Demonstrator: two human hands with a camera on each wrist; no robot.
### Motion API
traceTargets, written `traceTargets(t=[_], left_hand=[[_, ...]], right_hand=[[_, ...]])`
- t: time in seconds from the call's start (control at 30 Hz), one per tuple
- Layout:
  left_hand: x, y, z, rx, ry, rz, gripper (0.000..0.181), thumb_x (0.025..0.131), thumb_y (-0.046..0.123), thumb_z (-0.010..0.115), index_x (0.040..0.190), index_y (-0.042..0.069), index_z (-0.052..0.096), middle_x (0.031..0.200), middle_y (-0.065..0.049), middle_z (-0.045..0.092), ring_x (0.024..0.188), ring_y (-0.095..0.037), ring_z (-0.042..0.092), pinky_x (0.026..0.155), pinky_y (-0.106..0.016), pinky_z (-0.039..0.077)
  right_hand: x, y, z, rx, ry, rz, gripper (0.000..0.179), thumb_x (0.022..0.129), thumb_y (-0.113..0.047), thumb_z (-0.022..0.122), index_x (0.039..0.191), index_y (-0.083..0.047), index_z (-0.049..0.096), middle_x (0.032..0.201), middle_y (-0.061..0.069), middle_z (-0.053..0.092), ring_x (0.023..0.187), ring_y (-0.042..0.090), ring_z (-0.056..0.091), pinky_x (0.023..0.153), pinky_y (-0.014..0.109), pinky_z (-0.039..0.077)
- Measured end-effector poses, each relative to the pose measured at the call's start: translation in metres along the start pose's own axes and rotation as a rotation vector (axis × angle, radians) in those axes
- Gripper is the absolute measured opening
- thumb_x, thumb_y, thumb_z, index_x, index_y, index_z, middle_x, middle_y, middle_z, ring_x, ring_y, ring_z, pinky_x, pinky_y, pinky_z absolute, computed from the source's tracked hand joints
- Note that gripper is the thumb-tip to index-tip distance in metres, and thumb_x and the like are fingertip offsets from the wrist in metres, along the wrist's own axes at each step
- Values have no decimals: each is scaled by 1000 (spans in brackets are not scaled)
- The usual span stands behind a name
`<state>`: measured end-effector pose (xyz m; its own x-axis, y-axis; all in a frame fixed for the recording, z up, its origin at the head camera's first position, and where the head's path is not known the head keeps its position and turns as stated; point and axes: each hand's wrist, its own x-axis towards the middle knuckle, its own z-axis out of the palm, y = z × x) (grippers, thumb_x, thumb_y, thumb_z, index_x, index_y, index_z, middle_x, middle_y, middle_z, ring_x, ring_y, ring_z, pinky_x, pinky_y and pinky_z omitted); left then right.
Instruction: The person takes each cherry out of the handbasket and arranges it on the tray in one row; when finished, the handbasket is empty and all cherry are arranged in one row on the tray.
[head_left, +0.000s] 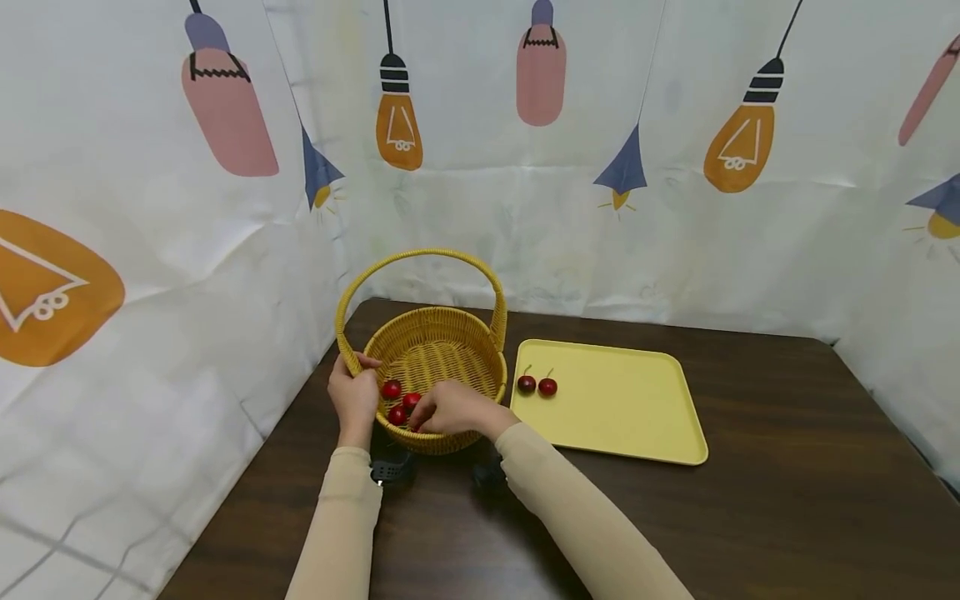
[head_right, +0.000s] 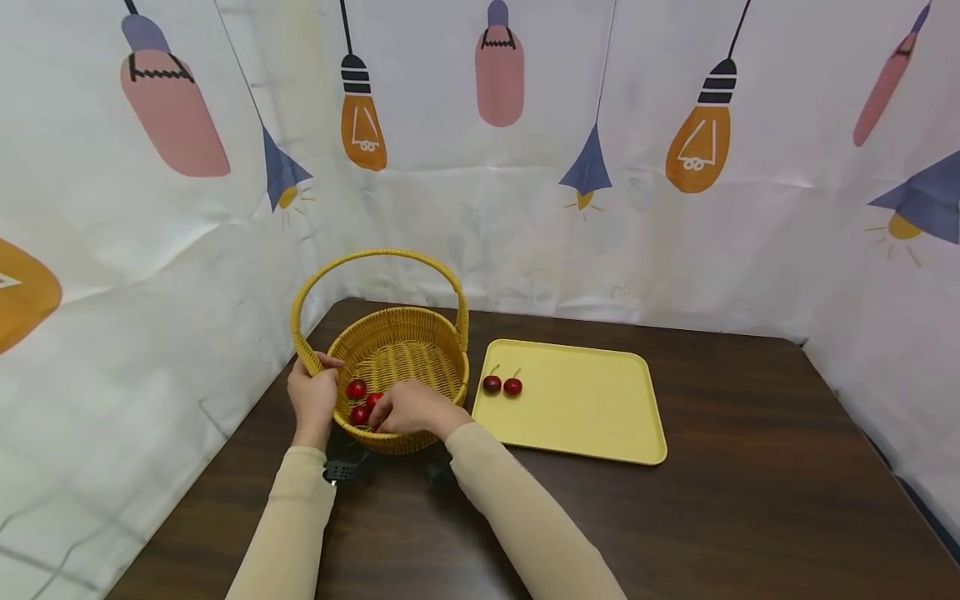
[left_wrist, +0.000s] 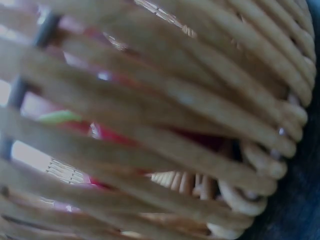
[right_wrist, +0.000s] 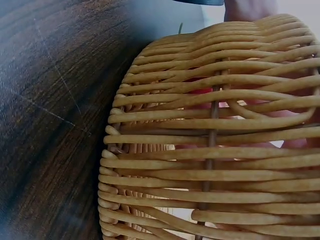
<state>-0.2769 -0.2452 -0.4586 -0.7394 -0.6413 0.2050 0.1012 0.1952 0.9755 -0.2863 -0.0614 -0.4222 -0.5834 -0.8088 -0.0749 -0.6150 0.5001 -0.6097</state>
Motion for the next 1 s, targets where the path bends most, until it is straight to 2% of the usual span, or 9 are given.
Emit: traceTargets(t=[0.1, 0.27, 0.4, 0.53, 0.7, 0.77, 0.87, 1.0], left_hand=[[0, 0, -1, 12, 3, 5, 17, 85, -4, 48, 94, 5, 59, 92, -12, 65, 69, -25, 47, 63, -35, 37], [-2, 0, 0, 24, 4, 6, 17, 85, -3, 48, 94, 6, 59, 93, -12, 66, 68, -25, 46, 62, -35, 36], [-3, 2, 2, 11, 3, 8, 16, 86, -3, 47, 93, 5, 59, 93, -13, 66, 76, -26, 51, 71, -35, 38], [-2, 3, 2, -3, -2, 8, 16, 85, -4, 47, 94, 4, 58, 94, -15, 66, 83, -26, 54, 76, -36, 38], [-3, 1, 1, 6, -3, 6, 17, 85, -4, 47, 95, 4, 58, 93, -14, 66, 77, -25, 50, 71, -36, 38], [-3, 0, 1, 16, -3, 4, 17, 85, -4, 47, 95, 4, 58, 93, -13, 65, 72, -25, 48, 67, -36, 38], [-3, -1, -1, 17, -4, 0, 18, 85, -4, 47, 94, 5, 59, 92, -12, 65, 67, -26, 44, 63, -35, 37], [-2, 2, -4, 9, -13, 2, 17, 86, -3, 47, 95, 4, 59, 93, -14, 65, 65, -25, 44, 62, -34, 37]], right_hand=[[1, 0, -2, 22, -49, 8, 16, 88, -14, 69, 100, -20, 78, 93, -12, 73, 84, -2, 61, 77, 16, 47], [3, 1, -6, -19, -135, -5, 22, 91, -14, 64, 110, -15, 75, 100, -8, 72, 88, 0, 62, 79, 17, 47], [2, 3, -6, -44, -126, -9, 23, 92, -19, 62, 111, -15, 74, 101, -8, 71, 89, 2, 61, 81, 19, 47], [-4, 3, -6, -55, 6, -11, 26, 88, -23, 65, 110, -14, 73, 98, -8, 67, 84, 7, 57, 76, 22, 47], [-11, 1, -5, -46, 197, -10, 28, 84, -22, 69, 111, -14, 72, 109, -3, 65, 103, 15, 56, 89, 27, 45], [-15, 1, -4, 1, 259, -3, 28, 86, -22, 70, 112, -15, 71, 113, -2, 66, 104, 15, 58, 91, 27, 45], [-24, 1, -2, 132, 354, 9, 30, 88, -25, 71, 115, -14, 67, 114, -1, 65, 91, 12, 62, 80, 26, 50], [-40, 5, -1, 305, 496, 11, 30, 86, -28, 74, 110, -16, 59, 104, -3, 62, 74, 10, 61, 63, 25, 50]])
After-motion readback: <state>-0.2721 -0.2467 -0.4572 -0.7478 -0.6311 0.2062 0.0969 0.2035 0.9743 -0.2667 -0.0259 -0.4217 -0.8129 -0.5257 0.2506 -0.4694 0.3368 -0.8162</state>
